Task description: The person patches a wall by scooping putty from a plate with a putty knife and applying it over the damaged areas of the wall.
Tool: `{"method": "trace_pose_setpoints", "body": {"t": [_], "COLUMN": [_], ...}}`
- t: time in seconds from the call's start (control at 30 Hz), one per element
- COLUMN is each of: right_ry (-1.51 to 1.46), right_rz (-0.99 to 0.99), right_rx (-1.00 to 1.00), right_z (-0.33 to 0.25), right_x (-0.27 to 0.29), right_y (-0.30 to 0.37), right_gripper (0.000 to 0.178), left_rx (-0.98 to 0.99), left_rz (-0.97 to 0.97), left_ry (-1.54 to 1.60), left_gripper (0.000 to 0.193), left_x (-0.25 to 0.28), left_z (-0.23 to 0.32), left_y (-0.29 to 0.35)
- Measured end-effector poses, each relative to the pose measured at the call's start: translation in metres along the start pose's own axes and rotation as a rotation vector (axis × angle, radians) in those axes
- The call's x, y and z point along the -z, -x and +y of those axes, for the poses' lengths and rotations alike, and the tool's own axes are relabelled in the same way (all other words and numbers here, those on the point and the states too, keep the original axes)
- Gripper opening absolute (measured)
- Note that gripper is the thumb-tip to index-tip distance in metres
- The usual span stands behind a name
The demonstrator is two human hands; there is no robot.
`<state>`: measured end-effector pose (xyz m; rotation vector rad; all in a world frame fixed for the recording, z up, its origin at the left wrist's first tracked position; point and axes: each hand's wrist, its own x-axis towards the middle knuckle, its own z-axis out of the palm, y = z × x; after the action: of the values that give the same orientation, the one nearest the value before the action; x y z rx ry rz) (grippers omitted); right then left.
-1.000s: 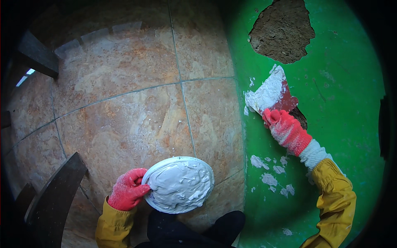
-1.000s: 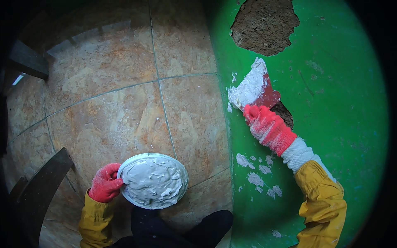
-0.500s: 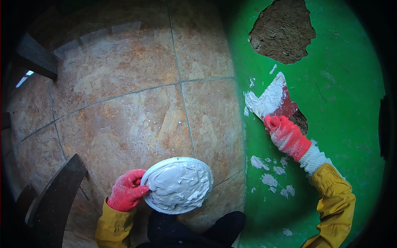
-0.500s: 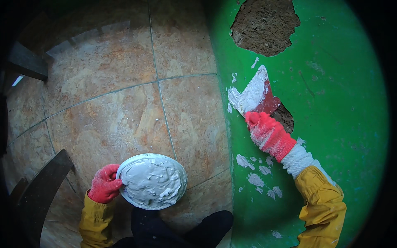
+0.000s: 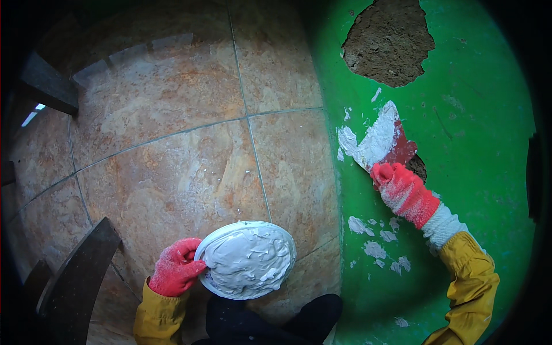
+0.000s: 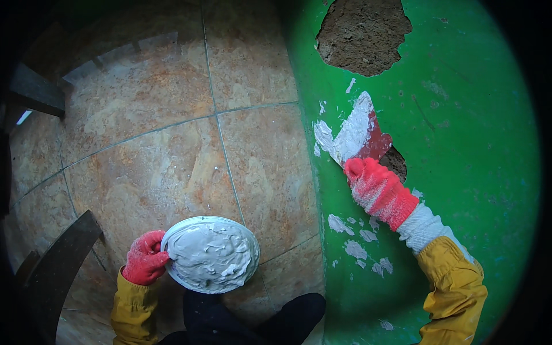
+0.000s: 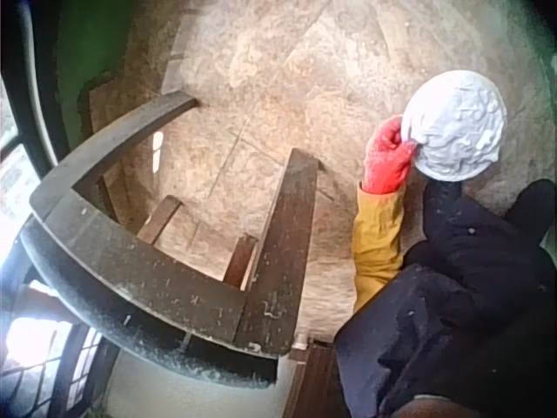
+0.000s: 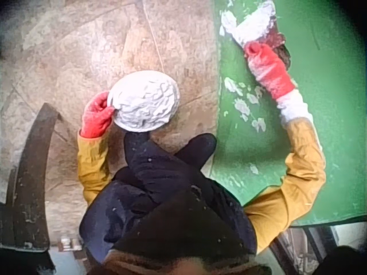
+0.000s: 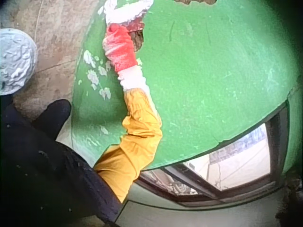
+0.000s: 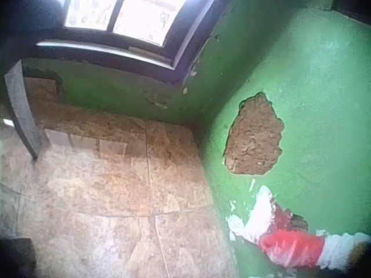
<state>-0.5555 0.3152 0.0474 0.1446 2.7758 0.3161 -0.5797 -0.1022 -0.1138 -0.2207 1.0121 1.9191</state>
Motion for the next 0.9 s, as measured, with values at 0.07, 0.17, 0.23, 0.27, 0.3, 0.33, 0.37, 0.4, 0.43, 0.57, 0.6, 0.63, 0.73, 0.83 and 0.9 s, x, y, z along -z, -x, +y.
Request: {"method": "trace_pose_setpoints", "body": {"t": [0.07,0.17,0.23,0.27,0.3,0.33,0.37,0.4,0.43,0.57,0.6,0.63,0.73,0.83,0.9], "right_ry": [0.017,0.323,0.357,0.397,0.291,0.292,0.249,0.204,0.156,-0.017,-0.014,-0.111,-0.333,-0.541,-0.423], "right_rz": [0.016,0.193,0.184,0.173,0.257,0.262,0.314,0.366,0.377,0.454,0.461,0.495,0.447,0.401,0.407], "right_rx": [-0.002,0.193,0.183,0.172,0.157,0.148,0.128,0.109,0.063,-0.047,-0.061,-0.129,-0.257,-0.438,-0.447], "right_z": [-0.007,-0.016,-0.038,-0.047,-0.048,-0.050,-0.054,-0.058,-0.065,-0.075,-0.074,-0.072,-0.063,-0.054,-0.050], "right_x": [0.009,0.018,0.047,0.058,0.059,0.062,0.065,0.068,0.073,0.093,0.091,0.084,0.035,-0.030,-0.062], "right_y": [0.010,0.025,0.027,0.028,0.030,0.034,0.037,0.041,0.045,0.057,0.061,0.064,0.061,0.058,0.046], "right_gripper": [0.011,0.038,0.043,0.049,0.053,0.053,0.053,0.053,0.052,0.041,0.041,0.037,0.020,0.020,0.021], "left_rx": [0.004,0.006,0.010,-0.008,-0.026,-0.028,-0.027,-0.026,-0.027,-0.007,0.017,0.014,0.011,-0.098,-0.105], "left_rz": [-0.005,-0.015,-0.017,-0.011,-0.005,-0.012,-0.014,-0.014,-0.016,0.015,0.028,0.017,0.042,0.001,0.016], "left_ry": [-0.002,-0.003,-0.006,-0.009,-0.014,-0.021,-0.021,-0.023,-0.031,-0.054,-0.089,-0.099,-0.102,-0.119,-0.125], "left_gripper": [0.036,0.036,0.037,0.037,0.037,0.037,0.037,0.038,0.038,0.038,0.038,0.038,0.038,0.039,0.039], "left_x": [0.000,0.000,0.001,0.002,0.002,0.002,0.001,0.001,0.001,0.003,0.003,0.002,0.002,0.001,-0.001], "left_z": [-0.001,-0.001,-0.002,-0.003,-0.004,-0.003,-0.001,0.000,0.000,0.007,0.008,0.009,0.007,0.000,0.002], "left_y": [-0.001,-0.001,-0.001,-0.001,-0.002,-0.001,-0.001,-0.001,-0.001,0.008,0.007,0.008,0.011,0.004,0.008]}}
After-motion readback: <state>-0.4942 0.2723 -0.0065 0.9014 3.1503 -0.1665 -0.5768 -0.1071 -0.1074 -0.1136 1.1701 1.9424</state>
